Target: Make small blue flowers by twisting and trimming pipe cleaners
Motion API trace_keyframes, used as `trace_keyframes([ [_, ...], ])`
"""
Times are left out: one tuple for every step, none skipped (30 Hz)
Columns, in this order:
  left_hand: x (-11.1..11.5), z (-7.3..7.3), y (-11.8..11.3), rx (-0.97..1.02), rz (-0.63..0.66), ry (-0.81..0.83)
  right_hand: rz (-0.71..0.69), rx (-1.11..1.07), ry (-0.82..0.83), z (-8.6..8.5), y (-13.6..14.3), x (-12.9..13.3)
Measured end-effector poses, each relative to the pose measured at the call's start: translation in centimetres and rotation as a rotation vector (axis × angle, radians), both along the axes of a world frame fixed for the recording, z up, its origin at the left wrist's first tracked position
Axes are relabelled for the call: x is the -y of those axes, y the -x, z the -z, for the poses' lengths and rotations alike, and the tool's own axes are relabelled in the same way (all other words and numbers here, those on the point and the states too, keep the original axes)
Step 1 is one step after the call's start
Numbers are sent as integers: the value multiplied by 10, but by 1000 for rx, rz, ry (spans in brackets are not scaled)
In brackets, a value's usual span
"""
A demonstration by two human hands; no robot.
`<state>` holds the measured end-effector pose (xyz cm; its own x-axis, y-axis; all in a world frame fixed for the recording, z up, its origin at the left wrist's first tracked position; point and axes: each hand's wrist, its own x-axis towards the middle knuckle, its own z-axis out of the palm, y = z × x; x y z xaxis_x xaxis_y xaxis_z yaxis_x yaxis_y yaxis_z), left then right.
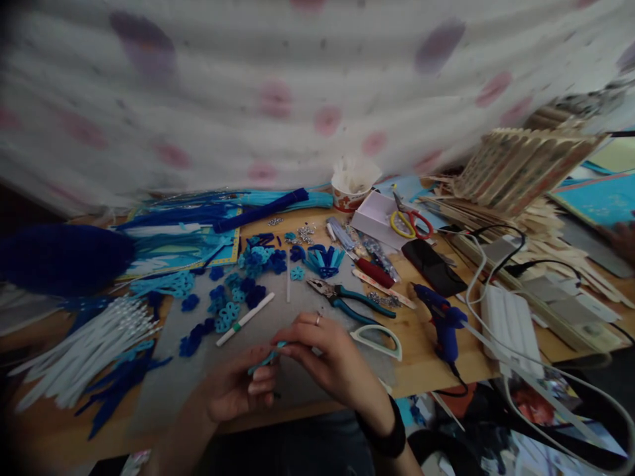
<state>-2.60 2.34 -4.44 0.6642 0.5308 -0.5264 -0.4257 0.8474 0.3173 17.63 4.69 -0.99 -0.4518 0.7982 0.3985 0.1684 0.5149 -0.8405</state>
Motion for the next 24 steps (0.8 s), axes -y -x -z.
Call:
trace_keyframes([
  [0, 0, 1, -12, -18, 0, -3, 9, 8, 0, 0, 0],
  [1, 0, 2, -30, -41, -3, 1, 21, 26, 0, 0, 1],
  [1, -1, 3, -54, -64, -9, 14, 41, 55, 0, 0, 1],
  [2, -2, 3, -87, -89, -16, 38, 64, 92, 1, 0, 2],
  [2, -3, 3, -127, -111, -23, 72, 82, 129, 1, 0, 2],
  [2, -4, 3, -169, -124, -28, 111, 94, 158, 1, 1, 3],
  [1, -6, 1, -211, -130, -38, 149, 97, 180, 1, 2, 3],
  [0, -8, 0, -251, -132, -64, 180, 93, 197, 2, 3, 2],
  [-2, -10, -2, -298, -139, -114, 208, 87, 217, 2, 5, 2],
  [-4, -12, -4, -364, -158, -187, 235, 79, 246, 3, 7, 0],
  [-5, -14, -5, -453, -186, -285, 260, 68, 288, 4, 8, -1],
  [-6, -16, -6, -567, -221, -409, 284, 53, 343, 5, 10, -3],
  [-7, -17, -6, -696, -256, -555, 304, 30, 410, 6, 12, -6],
  [-6, -18, -5, -817, -274, -713, 316, -4, 485, 8, 14, -8],
  [-4, -17, -4, -918, -280, -870, 315, -48, 563, 10, 16, -10],
  [-1, -16, -2, -986, -267, -1017, 300, -96, 646, 11, 17, -12],
  [3, -13, 0, -1008, -234, -1136, 273, -145, 727, 12, 18, -14],
  [7, -10, 2, -1018, -223, -1204, 242, -191, 797, 13, 18, -15],
  [11, -6, 4, -1007, -186, -1240, 207, -231, 849, 13, 18, -15],
  [15, -3, 5, -994, -197, -1261, 176, -259, 879, 12, 18, -15],
  [18, 0, 5, -980, -219, -1266, 153, -274, 885, 11, 18, -15],
  [20, 1, 5, -986, -265, -1234, 134, -277, 872, 11, 17, -15],
  [21, 1, 5, -986, -318, -1183, 122, -269, 846, 10, 17, -14],
  [20, 0, 4, -964, -361, -1101, 118, -255, 811, 9, 16, -14],
])
